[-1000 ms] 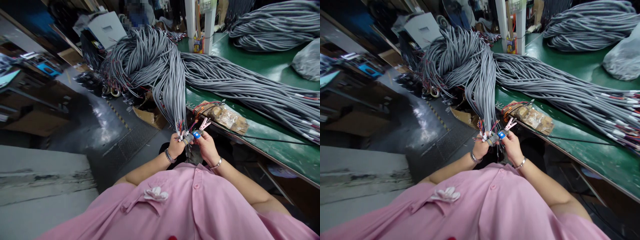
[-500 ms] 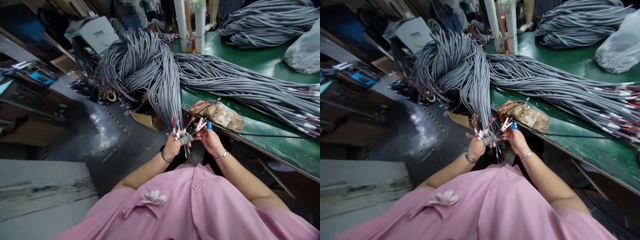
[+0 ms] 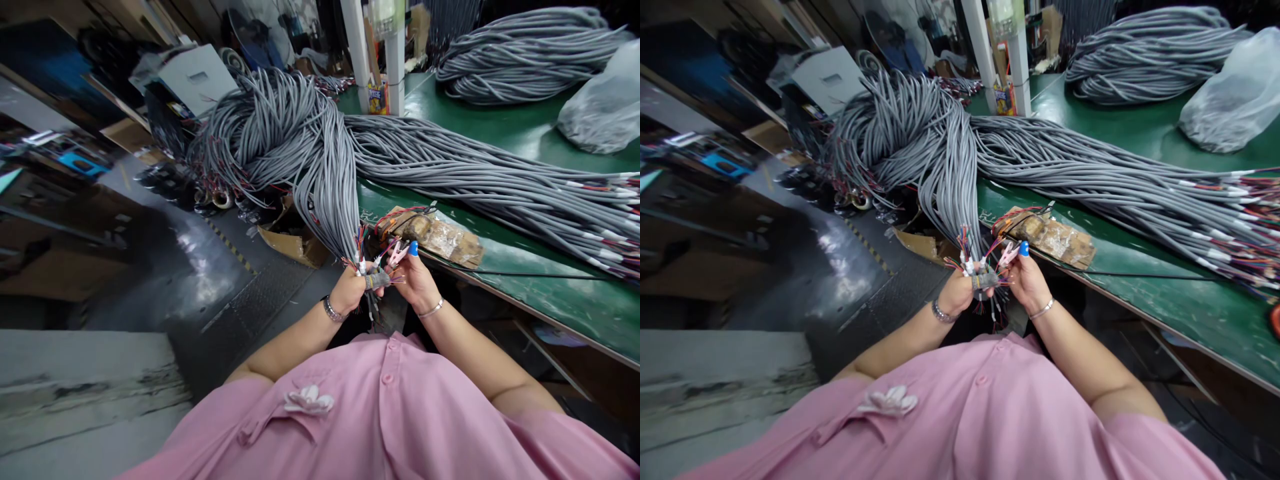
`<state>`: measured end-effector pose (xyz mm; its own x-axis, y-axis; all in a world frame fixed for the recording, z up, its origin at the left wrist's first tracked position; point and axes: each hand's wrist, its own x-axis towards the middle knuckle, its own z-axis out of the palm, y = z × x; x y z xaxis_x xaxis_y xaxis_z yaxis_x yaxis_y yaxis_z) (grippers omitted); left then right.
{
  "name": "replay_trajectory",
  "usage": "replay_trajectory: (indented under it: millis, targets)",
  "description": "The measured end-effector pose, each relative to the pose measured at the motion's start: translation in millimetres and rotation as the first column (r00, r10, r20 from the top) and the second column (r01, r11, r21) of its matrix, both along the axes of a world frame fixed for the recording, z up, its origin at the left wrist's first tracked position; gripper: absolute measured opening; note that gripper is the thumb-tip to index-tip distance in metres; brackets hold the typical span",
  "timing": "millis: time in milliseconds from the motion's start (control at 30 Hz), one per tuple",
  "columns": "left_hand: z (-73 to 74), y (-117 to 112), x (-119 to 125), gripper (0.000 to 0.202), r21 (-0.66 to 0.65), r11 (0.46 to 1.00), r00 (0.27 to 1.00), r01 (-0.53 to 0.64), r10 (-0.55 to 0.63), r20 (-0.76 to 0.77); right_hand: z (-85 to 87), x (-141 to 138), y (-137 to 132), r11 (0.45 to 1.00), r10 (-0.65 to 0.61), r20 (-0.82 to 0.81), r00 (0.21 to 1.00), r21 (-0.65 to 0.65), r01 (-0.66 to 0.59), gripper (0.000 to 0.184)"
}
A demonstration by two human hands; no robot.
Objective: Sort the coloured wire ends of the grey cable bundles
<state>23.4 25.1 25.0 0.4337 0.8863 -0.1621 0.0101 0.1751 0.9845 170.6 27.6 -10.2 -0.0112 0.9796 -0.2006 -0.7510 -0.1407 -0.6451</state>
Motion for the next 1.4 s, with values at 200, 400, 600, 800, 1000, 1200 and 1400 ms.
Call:
replay_trajectory:
  millis: [200,400,600,800,1000,1200,1400]
  targets:
    - [2.6,-1,2,0.029,0.014,1.0,0.999,0.017,-0.016,-0.048,3.4,-2,-1,1.0,-0.005,-0.044,0.999,0.0,0.005,0.049]
    - [3.0,-7,-2,0.033,0.057,0.998,0.999,0.006,-0.003,-0.054,-2.0,4,-7,0.993,0.118,-0.08,0.99,0.021,-0.117,0.06]
    - [-7.3,-16,-5,0.032,0.094,0.992,0.997,-0.079,0.079,-0.003,0.8,10,-10,0.992,0.123,-0.058,0.991,0.02,-0.122,0.041]
    - [-13.2,-15,2,0.029,0.13,0.979,0.987,-0.155,0.148,0.06,-9.4,10,-5,0.998,0.038,0.002,0.999,0.045,-0.038,0.039]
    - [-12.1,-16,5,0.03,0.161,0.972,0.984,-0.174,0.176,0.006,-15.4,4,0,0.998,0.028,0.055,0.998,0.051,-0.031,0.05]
    - [-10.2,-15,3,0.029,0.189,0.969,0.984,-0.16,0.171,-0.047,-8.9,1,5,0.998,0.022,-0.116,0.993,-0.058,-0.029,0.046]
    - [-13.1,-15,2,0.03,0.21,0.965,0.981,-0.16,0.179,-0.077,-14.1,2,3,0.998,0.059,-0.22,0.974,-0.012,-0.064,0.043]
